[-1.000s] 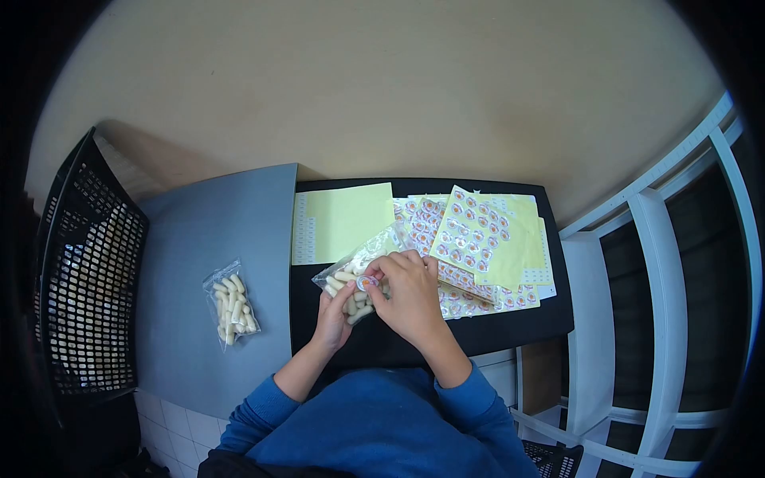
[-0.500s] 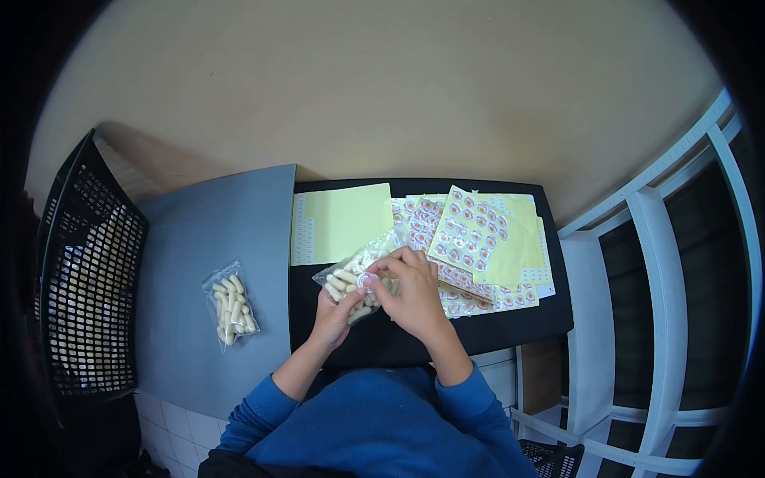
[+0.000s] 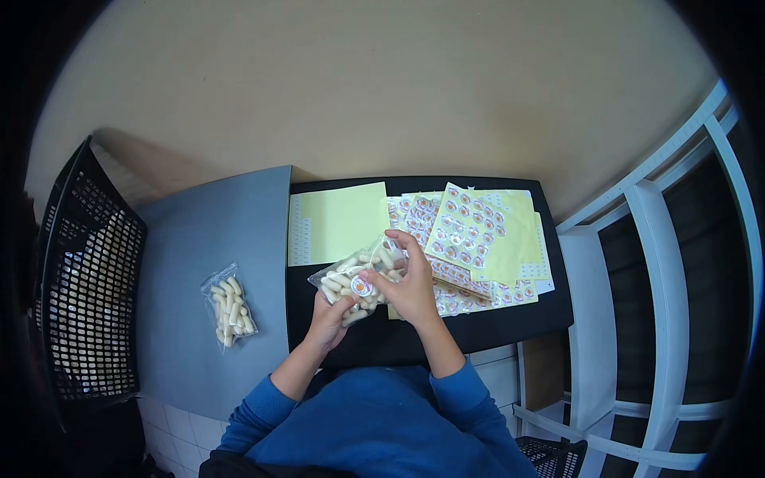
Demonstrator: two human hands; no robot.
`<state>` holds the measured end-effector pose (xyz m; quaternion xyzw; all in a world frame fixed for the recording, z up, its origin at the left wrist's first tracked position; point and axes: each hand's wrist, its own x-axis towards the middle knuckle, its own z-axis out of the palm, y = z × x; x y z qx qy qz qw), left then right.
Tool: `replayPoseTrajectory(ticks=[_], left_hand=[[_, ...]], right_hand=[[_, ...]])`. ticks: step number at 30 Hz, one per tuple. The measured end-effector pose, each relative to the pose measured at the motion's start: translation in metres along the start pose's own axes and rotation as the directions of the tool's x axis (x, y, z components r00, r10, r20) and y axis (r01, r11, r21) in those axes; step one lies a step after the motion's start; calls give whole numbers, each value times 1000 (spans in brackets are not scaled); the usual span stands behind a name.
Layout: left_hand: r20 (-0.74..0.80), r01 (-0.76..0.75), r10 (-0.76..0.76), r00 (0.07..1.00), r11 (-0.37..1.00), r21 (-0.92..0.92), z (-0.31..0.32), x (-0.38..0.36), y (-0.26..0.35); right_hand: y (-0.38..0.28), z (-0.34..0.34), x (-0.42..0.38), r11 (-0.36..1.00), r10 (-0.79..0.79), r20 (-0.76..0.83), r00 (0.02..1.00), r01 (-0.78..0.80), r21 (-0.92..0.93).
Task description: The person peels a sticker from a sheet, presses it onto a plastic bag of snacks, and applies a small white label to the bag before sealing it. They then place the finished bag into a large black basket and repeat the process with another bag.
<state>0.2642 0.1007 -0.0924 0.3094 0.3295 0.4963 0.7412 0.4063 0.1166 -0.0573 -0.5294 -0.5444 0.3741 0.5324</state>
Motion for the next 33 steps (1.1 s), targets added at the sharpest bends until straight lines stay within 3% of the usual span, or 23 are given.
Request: replayPoseTrajectory(ticks=[5, 7, 9, 12, 19, 22, 25, 26, 31, 33], left_hand=[[47, 60, -56, 997, 995, -76, 0, 0, 3], [88, 98, -82, 993, 977, -190, 3, -2, 10], [87, 85, -74, 993, 988, -132, 7, -1, 11], [107, 63, -58, 993, 997, -46, 7, -1, 9], [116, 98, -91, 989, 994, -56, 6, -6, 5], [172, 85, -86, 981, 996, 9, 6, -9, 1], [233, 102, -114, 966, 993, 62, 8, -12, 0], [248, 127, -143, 958, 989, 81, 9, -14, 1], [387, 240, -214, 897, 971, -20, 15, -32, -6], [378, 257, -301, 875, 952, 164, 18, -37, -11]], right_hand=[[-11, -6, -1, 992, 49, -5, 999, -48, 114], [-15, -10, -3, 991, 62, 16, 998, -63, 121], [-20, -12, -7, 996, -51, 91, 994, 44, 81], [-18, -15, -9, 995, -35, 105, 994, 26, 92], [-21, -16, -17, 993, -70, -8, 998, 70, 96], [-34, -20, -25, 983, -64, -80, 995, 49, -175], [-34, -20, -40, 976, -111, -194, 975, 71, -204], [-40, -20, -48, 985, -20, -260, 965, -26, -172], [-33, -42, -95, 996, 84, -353, 932, -78, 32], [-31, -60, -122, 920, 243, -118, 963, -190, 342]])
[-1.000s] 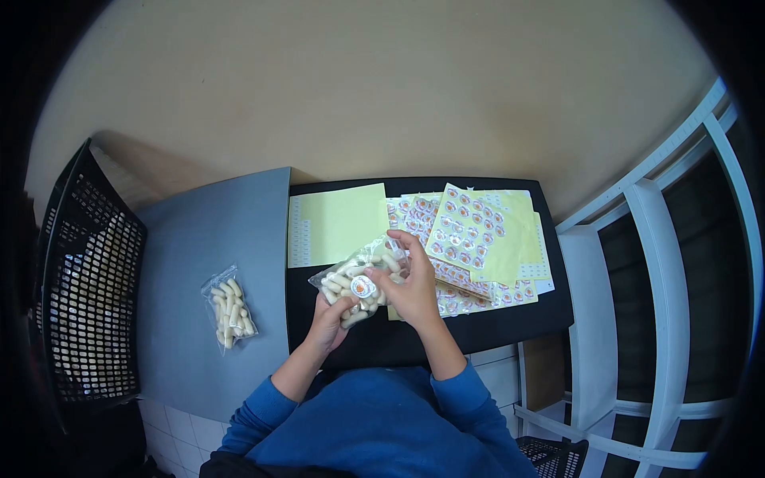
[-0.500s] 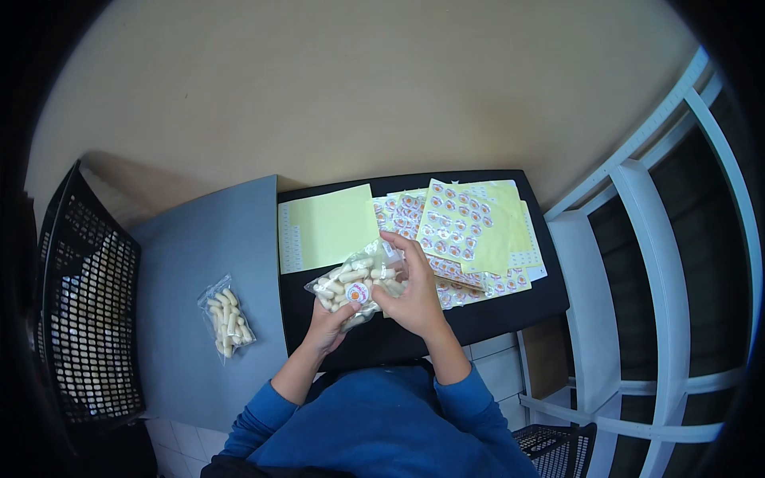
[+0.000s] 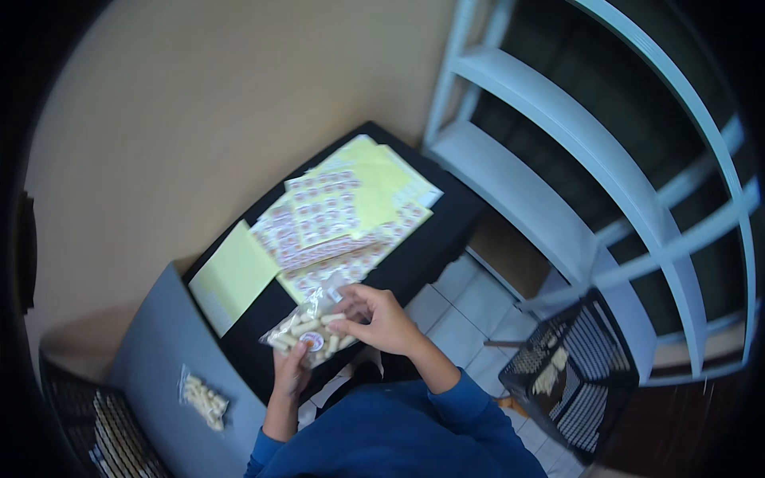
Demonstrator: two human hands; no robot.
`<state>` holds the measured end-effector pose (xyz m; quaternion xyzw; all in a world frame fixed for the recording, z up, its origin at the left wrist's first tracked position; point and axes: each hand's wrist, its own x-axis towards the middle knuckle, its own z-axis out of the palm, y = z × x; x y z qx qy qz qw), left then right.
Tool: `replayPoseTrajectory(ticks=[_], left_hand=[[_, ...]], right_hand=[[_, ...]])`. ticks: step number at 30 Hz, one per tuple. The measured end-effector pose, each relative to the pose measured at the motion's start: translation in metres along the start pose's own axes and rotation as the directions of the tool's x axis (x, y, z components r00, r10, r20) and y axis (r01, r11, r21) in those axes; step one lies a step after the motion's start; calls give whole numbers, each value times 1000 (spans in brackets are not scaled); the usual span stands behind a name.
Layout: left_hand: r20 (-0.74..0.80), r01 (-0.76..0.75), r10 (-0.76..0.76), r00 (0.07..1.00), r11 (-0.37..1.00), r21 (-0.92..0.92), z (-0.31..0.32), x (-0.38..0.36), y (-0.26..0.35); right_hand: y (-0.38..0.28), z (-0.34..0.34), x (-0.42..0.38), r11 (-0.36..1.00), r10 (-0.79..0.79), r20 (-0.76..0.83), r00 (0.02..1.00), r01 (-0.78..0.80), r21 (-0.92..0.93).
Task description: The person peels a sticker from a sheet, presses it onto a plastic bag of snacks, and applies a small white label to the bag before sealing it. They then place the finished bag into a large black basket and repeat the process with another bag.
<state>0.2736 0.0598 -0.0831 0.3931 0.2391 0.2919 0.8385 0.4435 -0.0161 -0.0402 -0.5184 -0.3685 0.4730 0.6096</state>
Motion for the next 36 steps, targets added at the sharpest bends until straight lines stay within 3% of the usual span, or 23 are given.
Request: replayPoseTrajectory(ticks=[2, 4, 5, 7, 8, 10, 12, 16, 18, 19, 20, 21, 23, 24, 26, 28, 30, 32, 34, 36], left_hand=[[90, -32, 13, 996, 977, 209, 7, 0, -8], [193, -108, 71, 979, 976, 188, 23, 0, -14], [202, -98, 53, 978, 970, 221, 26, 0, -16], [192, -110, 42, 980, 927, 358, 14, 3, -18], [157, -107, 42, 987, 893, 438, 10, 4, -18], [104, -111, 61, 993, 793, 599, 4, 9, -18], [84, -158, 138, 987, 706, 690, 0, 12, -18], [23, -220, 317, 948, 603, 767, 8, 10, -12], [-24, -205, 374, 927, 562, 801, 10, 4, -9], [-33, -209, 411, 911, 530, 821, 15, -1, -8], [-45, -206, 448, 893, 496, 843, 19, -7, -7], [-47, -206, 480, 876, 460, 864, 17, -14, -7], [-88, -160, 527, 845, 407, 899, 23, -33, -4], [-101, -134, 547, 831, 374, 918, 24, -43, -2], [-176, -100, 615, 769, 387, 916, 20, -64, 1], [-189, -83, 689, 700, 341, 936, 7, -88, 2], [-250, -33, 779, 575, 327, 944, 6, -112, 10], [-215, -20, 861, 462, 252, 968, -11, -144, 16], [-290, 52, 886, 361, 291, 955, -16, -179, 24], [-273, 74, 930, 244, 263, 962, -18, -213, 34]], right_hand=[[-1, -15, -26, 985, -94, -124, 988, 74, -155], [3, -38, -57, 959, -206, -317, 926, 127, -253], [5, -57, -76, 935, -285, -454, 844, 142, -324], [13, -105, -121, 887, -462, -714, 526, 290, -360], [3, -125, -150, 864, -501, -801, 327, 237, -444], [1, -180, -213, 813, -571, -815, -102, 68, -578], [32, -249, -296, 738, -649, -694, -312, -33, -675], [88, -298, -412, 874, -462, -721, -517, -402, -273], [123, -309, -432, 936, -232, -598, -767, -343, 77], [193, -354, -503, 873, -109, -711, -695, -409, 266], [166, -328, -471, 825, -57, -648, -759, -402, 398], [146, -321, -454, 601, 5, -603, -798, -479, 639], [214, -381, -493, 730, -42, -324, -945, -250, 636], [197, -382, -478, 517, -155, -329, -931, -360, 776], [138, -366, -430, 822, -294, -455, -841, -465, 328], [113, -389, -383, 873, -471, -491, -733, -468, -138], [71, -385, -315, 827, -559, -660, -502, -394, -401], [46, -374, -236, 759, -635, -737, -230, -363, -541], [33, -333, -150, 730, -658, -751, 60, -193, -655], [32, -270, -70, 677, -701, -644, 306, -1, -736]])
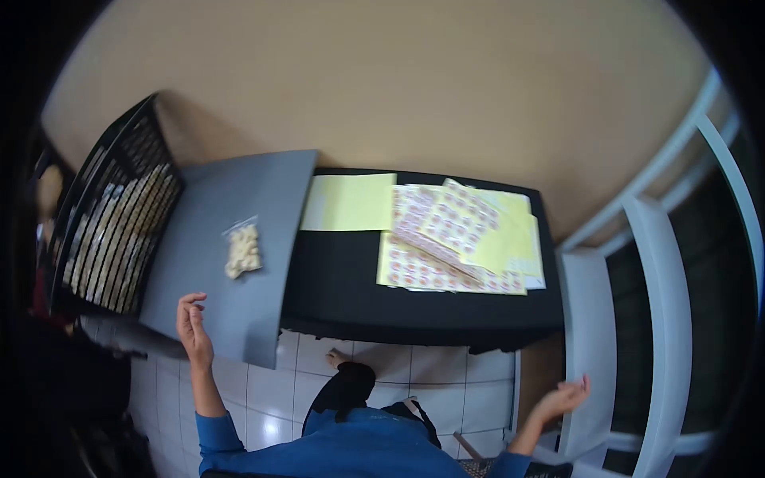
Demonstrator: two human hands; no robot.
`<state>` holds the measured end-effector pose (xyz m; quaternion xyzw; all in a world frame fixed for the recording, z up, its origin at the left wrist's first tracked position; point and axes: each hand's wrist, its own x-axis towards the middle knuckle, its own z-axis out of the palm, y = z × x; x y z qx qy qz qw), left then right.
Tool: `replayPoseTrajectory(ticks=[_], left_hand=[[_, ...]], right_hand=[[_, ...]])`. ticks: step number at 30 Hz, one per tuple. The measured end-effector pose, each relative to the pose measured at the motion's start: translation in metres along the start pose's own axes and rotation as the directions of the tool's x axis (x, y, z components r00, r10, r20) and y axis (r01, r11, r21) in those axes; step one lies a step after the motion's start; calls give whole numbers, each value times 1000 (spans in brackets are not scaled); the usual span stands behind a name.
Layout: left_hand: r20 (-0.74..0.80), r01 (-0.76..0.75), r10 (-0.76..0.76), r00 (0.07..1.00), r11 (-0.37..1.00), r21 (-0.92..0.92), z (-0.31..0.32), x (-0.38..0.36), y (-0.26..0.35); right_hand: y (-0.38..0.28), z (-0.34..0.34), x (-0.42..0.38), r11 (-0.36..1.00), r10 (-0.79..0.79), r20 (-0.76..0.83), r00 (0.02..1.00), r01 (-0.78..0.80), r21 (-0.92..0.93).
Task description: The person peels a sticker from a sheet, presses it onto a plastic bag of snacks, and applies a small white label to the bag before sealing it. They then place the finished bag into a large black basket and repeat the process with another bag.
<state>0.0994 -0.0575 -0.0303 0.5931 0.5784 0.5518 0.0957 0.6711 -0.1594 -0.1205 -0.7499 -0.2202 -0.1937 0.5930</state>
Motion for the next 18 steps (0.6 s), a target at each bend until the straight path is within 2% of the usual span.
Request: replayPoseTrajectory(ticks=[2, 3, 4, 5, 6, 7, 8, 10, 11, 12, 15, 16, 17, 18], left_hand=[[-80, 17, -10, 997, 995, 97, -34, -1, -8], [-137, 65, -49, 989, 991, 114, -51, 0, -15], [-194, 106, -81, 978, 987, 121, -67, 4, -22], [-217, 83, -64, 974, 994, 77, -81, 2, -36], [-230, 83, -62, 971, 993, 82, -85, 1, -42], [-302, 158, -147, 942, 987, 12, -84, -1, -45], [-362, 228, -235, 902, 972, -62, -83, -4, -48], [-211, 346, -325, 922, 935, 74, -81, -8, -52], [-110, 407, -393, 913, 901, 152, -76, -7, -51], [-7, 432, -435, 900, 890, 144, -69, -3, -49], [265, 517, -507, 820, 855, 37, -38, 16, -51], [266, 512, -503, 822, 858, 41, -26, 22, -57], [337, 512, -485, 807, 859, 11, -14, 27, -63], [404, 513, -461, 790, 858, -24, -3, 32, -67]], right_hand=[[-61, 73, -41, 949, -23, 309, 951, -76, 305], [-102, 99, -66, 936, -172, 410, 896, 20, 351], [-135, 124, -96, 896, -210, 478, 853, -28, 444], [-161, 148, -126, 843, -459, 424, 781, 232, 485], [-212, 150, -151, 868, -471, 612, 635, 210, 451], [-234, 163, -185, 878, -409, 774, 483, -23, 478], [-269, 171, -210, 871, -467, 823, 323, 4, 492], [-312, 193, -256, 785, -612, 779, 140, 231, 575], [-331, 202, -275, 812, -548, 836, 39, 266, 520], [-346, 209, -292, 811, -513, 857, -48, 300, 502], [-356, 225, -329, 779, -549, 831, -93, 303, 549], [-354, 226, -334, 811, -530, 838, -129, 210, 546], [-350, 225, -337, 839, -511, 843, -168, 118, 532], [-345, 224, -337, 838, -511, 843, -164, 120, 532]])
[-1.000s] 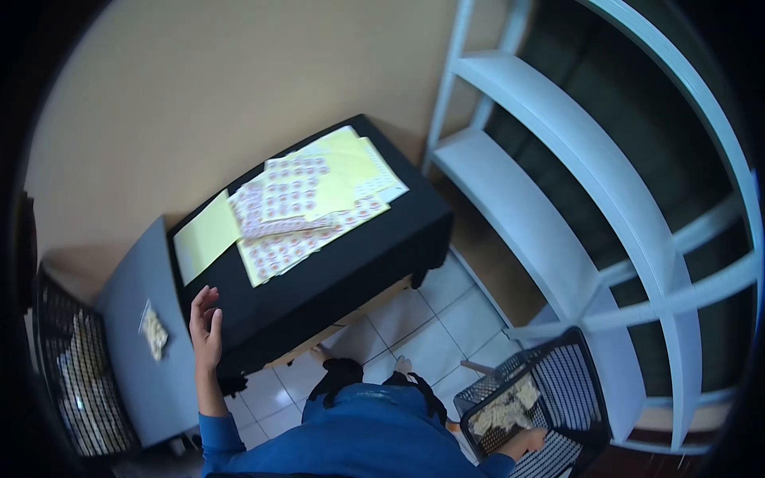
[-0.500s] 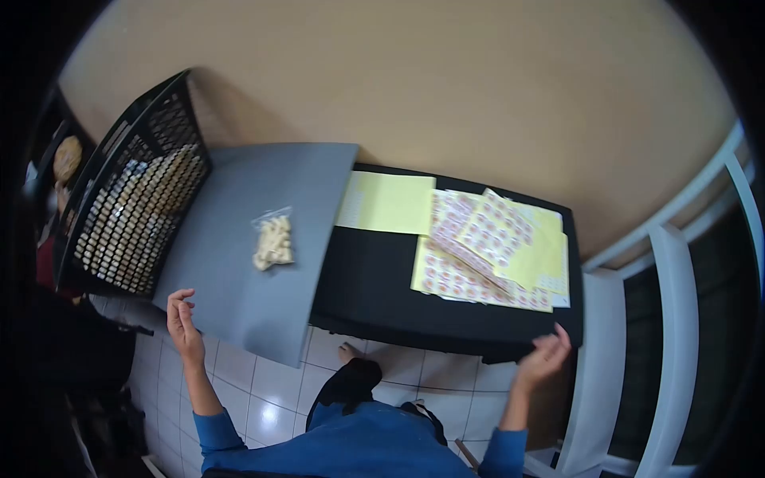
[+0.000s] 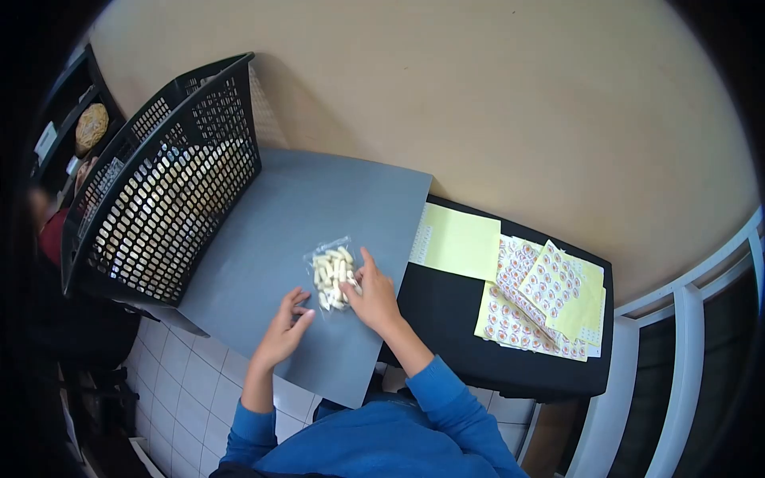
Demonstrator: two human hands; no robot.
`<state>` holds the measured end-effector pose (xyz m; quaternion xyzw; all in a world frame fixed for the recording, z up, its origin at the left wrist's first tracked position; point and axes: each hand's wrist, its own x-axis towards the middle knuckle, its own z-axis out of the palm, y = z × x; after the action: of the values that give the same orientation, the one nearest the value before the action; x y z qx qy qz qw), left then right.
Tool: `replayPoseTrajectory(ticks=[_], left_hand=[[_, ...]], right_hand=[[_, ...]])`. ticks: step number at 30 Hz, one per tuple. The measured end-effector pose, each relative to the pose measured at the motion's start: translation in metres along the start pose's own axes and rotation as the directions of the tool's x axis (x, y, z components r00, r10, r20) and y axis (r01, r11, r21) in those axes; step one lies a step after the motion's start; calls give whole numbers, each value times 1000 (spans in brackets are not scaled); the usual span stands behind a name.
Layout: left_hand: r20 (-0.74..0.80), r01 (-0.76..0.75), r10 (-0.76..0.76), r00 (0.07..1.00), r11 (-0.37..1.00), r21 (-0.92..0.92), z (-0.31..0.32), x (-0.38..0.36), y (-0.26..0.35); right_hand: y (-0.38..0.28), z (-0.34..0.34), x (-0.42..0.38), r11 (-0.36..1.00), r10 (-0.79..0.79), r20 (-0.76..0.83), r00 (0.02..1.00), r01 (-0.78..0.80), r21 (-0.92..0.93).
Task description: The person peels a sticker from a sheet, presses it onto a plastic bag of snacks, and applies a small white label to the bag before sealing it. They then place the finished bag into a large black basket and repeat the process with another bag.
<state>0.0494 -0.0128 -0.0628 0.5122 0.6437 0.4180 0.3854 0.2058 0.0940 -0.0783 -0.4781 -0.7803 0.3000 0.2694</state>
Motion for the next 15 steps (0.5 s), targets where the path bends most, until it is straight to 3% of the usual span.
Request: replayPoseTrajectory(ticks=[2, 3, 4, 6, 7, 9, 10, 12, 14, 15], left_hand=[[11, 3, -2, 1000, 996, -88, 14, 19, 4], [21, 16, -12, 1000, 984, -175, 22, 25, 5], [15, 17, -14, 1000, 983, -181, 31, 30, 6], [-49, -9, -17, 999, 877, -481, 50, 40, 11], [-58, -10, -20, 998, 875, -484, 58, 44, 17], [43, -53, 109, 993, 749, -660, 72, 50, 35], [40, -58, 112, 993, 750, -659, 79, 50, 44], [-73, -206, 208, 975, 748, -630, 93, 51, 64], [-79, -219, 221, 972, 733, -644, 103, 50, 78], [-54, -232, 248, 967, 775, -589, 108, 48, 83]], right_hand=[[8, -4, -10, 883, -29, -83, 996, 64, 465], [10, -8, -17, 807, 10, -81, 997, 40, 589], [11, -13, -24, 810, 5, -75, 997, 39, 585], [15, -22, -33, 671, -16, -238, 971, 187, 718], [16, -29, -36, 648, -22, -251, 968, 205, 733], [19, -43, -41, 661, -66, -246, 967, 228, 715], [19, -52, -42, 673, -107, -251, 962, 256, 694], [19, -77, -38, 677, -175, -272, 946, 316, 665], [22, -98, -31, 645, -121, -343, 932, 336, 686], [15, -106, -28, 527, -22, -360, 933, 317, 788]])
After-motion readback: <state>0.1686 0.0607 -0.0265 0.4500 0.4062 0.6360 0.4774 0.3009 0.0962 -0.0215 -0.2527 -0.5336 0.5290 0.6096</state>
